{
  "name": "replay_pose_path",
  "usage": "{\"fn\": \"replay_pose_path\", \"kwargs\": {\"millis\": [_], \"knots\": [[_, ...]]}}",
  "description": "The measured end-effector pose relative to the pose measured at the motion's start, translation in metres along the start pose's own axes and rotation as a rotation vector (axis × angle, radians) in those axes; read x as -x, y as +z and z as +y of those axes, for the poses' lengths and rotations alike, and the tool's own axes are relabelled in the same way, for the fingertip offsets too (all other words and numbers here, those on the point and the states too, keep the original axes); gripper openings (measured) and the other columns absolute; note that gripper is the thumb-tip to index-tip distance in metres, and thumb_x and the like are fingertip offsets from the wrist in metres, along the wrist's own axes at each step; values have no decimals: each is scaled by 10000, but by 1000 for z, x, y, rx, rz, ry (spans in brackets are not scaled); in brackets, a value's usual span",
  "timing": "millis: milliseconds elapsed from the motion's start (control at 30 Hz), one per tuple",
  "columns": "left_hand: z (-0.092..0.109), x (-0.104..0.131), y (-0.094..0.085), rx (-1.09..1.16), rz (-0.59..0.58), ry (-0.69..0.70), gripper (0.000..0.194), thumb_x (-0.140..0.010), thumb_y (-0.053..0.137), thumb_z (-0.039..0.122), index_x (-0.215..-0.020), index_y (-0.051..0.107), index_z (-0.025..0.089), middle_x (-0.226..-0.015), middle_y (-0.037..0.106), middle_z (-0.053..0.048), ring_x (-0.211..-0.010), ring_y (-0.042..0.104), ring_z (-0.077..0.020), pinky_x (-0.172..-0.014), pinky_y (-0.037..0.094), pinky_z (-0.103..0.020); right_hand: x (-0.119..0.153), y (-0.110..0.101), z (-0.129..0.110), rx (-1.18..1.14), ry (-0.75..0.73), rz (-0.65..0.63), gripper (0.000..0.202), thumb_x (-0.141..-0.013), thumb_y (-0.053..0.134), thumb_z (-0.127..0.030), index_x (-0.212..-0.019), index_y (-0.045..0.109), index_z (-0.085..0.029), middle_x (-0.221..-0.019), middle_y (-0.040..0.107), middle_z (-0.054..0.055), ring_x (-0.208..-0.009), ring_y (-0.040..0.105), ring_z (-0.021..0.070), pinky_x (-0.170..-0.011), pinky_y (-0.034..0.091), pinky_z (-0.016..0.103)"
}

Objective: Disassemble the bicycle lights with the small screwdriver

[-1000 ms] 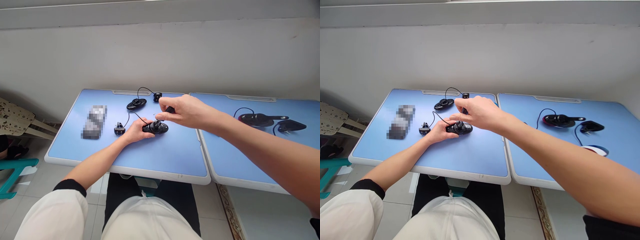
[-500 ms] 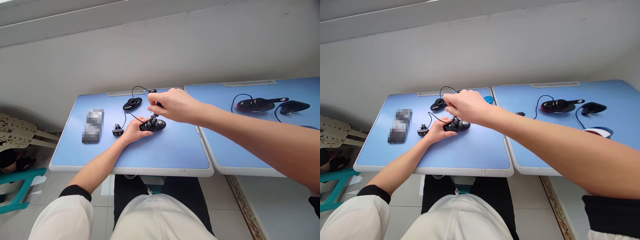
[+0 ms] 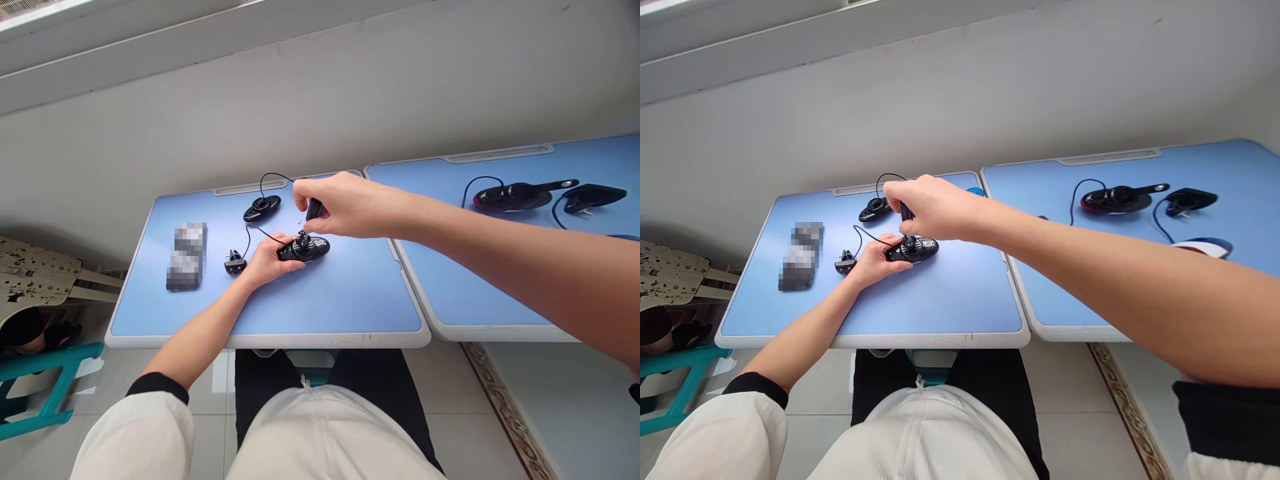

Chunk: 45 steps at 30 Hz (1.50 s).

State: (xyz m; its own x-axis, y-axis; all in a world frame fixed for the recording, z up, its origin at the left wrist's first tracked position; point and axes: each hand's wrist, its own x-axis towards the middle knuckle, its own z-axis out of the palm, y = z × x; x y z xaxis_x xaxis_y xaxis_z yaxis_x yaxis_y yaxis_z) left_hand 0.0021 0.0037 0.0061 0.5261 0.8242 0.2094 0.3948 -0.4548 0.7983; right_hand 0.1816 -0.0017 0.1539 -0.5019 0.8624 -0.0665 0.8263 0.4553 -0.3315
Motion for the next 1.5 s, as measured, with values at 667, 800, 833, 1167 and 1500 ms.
{"fn": "replay_pose_path", "kwargs": {"millis": [667, 800, 833, 1167, 1500], "knots": [[2, 0, -1, -17, 9, -14, 410, -685, 748, 335, -1054, 688, 168, -906, 648, -40, -917, 585, -206, -878, 455, -320, -2, -2, 2, 69, 80, -19, 92, -805, 596, -286, -784, 586, -197, -643, 538, -7, -614, 473, 132, -567, 272, 272], [4, 0, -1, -18, -2, -14, 346, -696, 734, 342, -992, 702, 167, -876, 632, -32, -879, 583, -194, -861, 458, -318, -2, -3, 7, -35, 18, -14, 146, -723, 649, -180, -844, 572, -208, -752, 588, -8, -653, 501, 127, -562, 283, 263], [4, 0, -1, -12, -2, -15, 353, -692, 737, 341, -996, 700, 165, -881, 633, -33, -883, 583, -195, -866, 457, -319, -2, -3, 8, -46, 14, -18, 140, -724, 657, -198, -834, 570, -210, -750, 588, -6, -654, 503, 130, -560, 285, 265], [4, -1, -1, 1, -2, -52, 356, -679, 752, 322, -995, 698, 168, -913, 645, -33, -894, 580, -189, -871, 448, -307, -5, -4, 8, -83, 73, -20, 100, -736, 628, -213, -831, 598, -221, -746, 582, 10, -609, 494, 136, -529, 313, 285], [5, -1, -2, 3, -5, -44, 334, -682, 751, 325, -963, 700, 153, -936, 649, -42, -903, 585, -189, -868, 446, -299, -7, -6, 16, -255, 57, -94, 138, -702, 706, -300, -798, 631, -234, -742, 606, 25, -607, 515, 148, -460, 341, 282]]}}
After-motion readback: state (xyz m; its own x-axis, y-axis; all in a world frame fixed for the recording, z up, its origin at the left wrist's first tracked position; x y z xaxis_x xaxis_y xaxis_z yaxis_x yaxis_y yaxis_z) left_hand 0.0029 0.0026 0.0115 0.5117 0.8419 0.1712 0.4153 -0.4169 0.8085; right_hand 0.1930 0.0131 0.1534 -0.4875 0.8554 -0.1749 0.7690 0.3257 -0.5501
